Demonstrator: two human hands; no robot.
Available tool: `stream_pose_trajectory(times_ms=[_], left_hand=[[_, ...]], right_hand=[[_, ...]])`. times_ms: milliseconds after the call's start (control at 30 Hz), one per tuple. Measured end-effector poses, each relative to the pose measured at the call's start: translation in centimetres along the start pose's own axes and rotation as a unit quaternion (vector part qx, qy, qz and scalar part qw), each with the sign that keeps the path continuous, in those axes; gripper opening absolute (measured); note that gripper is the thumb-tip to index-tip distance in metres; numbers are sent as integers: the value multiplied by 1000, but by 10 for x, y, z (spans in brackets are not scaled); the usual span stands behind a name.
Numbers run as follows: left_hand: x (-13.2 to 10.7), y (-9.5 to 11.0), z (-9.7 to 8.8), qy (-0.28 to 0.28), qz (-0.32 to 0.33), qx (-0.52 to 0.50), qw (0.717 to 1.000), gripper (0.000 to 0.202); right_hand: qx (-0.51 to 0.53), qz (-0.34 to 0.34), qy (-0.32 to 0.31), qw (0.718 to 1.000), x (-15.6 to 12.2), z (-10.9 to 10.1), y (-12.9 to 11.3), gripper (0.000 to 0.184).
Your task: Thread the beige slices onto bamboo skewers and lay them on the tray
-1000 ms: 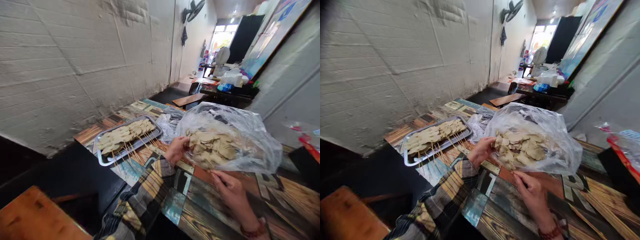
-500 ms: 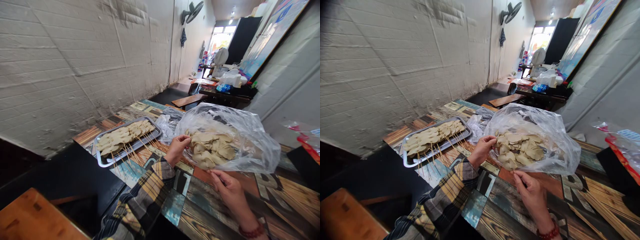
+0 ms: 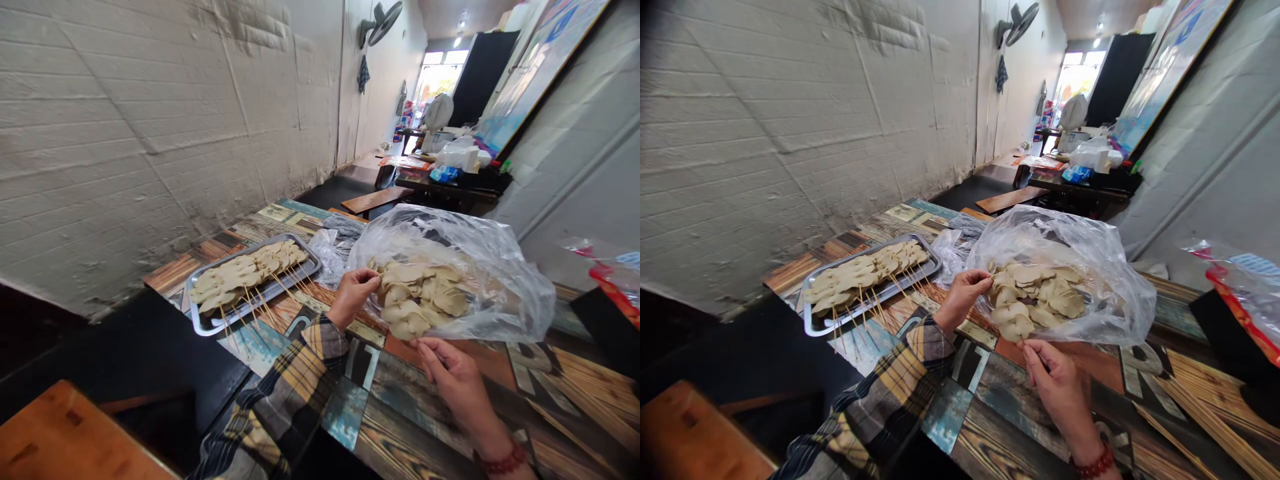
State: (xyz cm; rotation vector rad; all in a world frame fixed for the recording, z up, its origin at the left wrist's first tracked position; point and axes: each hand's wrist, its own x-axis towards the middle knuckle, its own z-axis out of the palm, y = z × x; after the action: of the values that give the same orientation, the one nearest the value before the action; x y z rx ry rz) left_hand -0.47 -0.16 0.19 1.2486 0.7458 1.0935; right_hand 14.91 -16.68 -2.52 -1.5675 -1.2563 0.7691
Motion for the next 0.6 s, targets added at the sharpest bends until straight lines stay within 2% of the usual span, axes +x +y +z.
stream_pose_trajectory(times_ms=[200, 333, 467, 600], left_hand=[[0, 2, -2, -35, -10, -8, 999, 19], [-1, 3, -2, -45, -56, -85, 994, 27], [-3, 4, 0, -60, -120, -173, 976, 36], [-4, 5, 1, -80, -125, -177, 973, 36]], right_hand=[[74, 50, -20, 996, 1, 2, 2, 39], [147, 82, -25, 985, 1, 2, 0, 38], [170, 85, -18, 982, 2, 0, -2, 38], [165, 73, -5, 984, 3, 0, -3, 37]])
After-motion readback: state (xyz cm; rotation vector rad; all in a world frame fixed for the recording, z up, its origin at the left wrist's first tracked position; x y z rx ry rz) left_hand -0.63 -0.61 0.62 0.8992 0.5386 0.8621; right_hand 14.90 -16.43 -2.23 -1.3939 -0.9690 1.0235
